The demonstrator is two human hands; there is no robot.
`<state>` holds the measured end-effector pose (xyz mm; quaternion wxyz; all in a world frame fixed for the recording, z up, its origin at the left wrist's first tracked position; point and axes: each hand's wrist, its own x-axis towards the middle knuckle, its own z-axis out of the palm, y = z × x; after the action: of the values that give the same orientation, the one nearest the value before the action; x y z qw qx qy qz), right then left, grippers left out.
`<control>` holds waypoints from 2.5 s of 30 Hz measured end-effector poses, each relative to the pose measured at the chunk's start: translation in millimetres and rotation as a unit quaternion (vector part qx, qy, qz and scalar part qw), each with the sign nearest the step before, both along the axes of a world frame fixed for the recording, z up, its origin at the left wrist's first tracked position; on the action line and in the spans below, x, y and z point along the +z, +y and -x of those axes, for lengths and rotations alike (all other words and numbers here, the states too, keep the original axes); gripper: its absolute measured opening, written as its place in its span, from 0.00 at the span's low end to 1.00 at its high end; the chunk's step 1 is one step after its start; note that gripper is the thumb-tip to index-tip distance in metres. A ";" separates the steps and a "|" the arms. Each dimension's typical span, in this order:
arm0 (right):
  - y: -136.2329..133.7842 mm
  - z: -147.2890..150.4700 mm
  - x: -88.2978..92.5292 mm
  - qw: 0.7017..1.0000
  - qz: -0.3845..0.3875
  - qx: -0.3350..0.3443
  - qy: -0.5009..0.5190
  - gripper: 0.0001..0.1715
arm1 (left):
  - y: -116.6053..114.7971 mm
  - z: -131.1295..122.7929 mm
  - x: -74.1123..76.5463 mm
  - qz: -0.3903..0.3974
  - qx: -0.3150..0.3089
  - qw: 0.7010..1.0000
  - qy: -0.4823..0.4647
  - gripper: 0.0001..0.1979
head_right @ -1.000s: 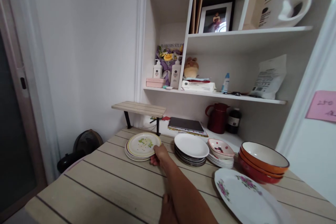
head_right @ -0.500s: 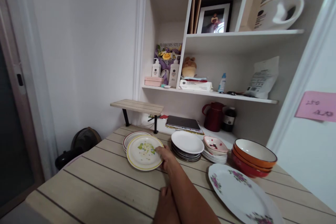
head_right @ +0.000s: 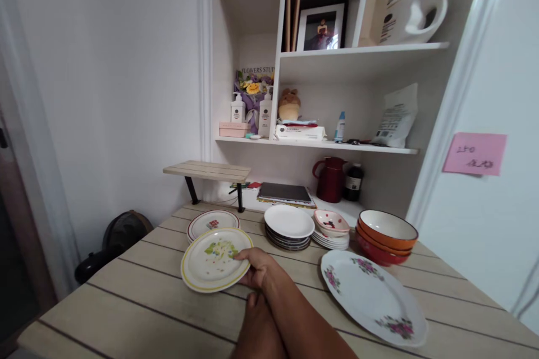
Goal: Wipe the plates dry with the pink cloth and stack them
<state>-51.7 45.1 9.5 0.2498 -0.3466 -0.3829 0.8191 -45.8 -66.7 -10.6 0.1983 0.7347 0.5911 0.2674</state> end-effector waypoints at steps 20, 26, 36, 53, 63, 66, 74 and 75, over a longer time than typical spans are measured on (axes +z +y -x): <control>-75.2 -177.1 -6.9 0.948 0.054 -0.246 0.194 0.20 | 22.5 40.7 -10.8 -0.142 0.306 0.905 -0.260 0.19; -75.6 -168.0 -23.1 0.949 0.032 -0.208 0.236 0.23 | 5.7 59.5 -0.9 -0.219 0.458 0.799 -0.323 0.24; -80.3 -164.9 -16.0 0.948 0.025 -0.160 0.272 0.25 | 4.5 1.6 -12.7 -0.335 0.061 0.938 0.058 0.26; -80.8 -161.5 -15.2 0.952 0.059 -0.167 0.250 0.25 | -0.2 4.2 -1.3 -0.450 0.033 0.867 0.212 0.13; -76.7 -163.1 -18.6 0.955 0.044 -0.144 0.254 0.30 | -25.1 1.3 -38.3 -0.355 0.007 0.891 0.282 0.32; -78.7 -163.8 -17.7 0.959 0.031 -0.133 0.250 0.30 | -20.6 -0.5 -38.1 -0.325 0.010 0.901 0.288 0.33; -84.6 -162.3 -13.6 0.961 0.040 -0.070 0.266 0.30 | 8.2 -12.7 3.6 -0.326 0.069 0.885 0.326 0.31; -84.6 -162.1 -13.8 0.959 0.038 -0.066 0.273 0.30 | 10.4 -12.1 8.0 -0.328 0.082 0.882 0.327 0.30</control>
<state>110.4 -39.5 -4.4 0.3850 -0.1434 -0.2449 0.8782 -33.7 -56.4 -2.6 -0.2814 0.7526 0.5586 0.2059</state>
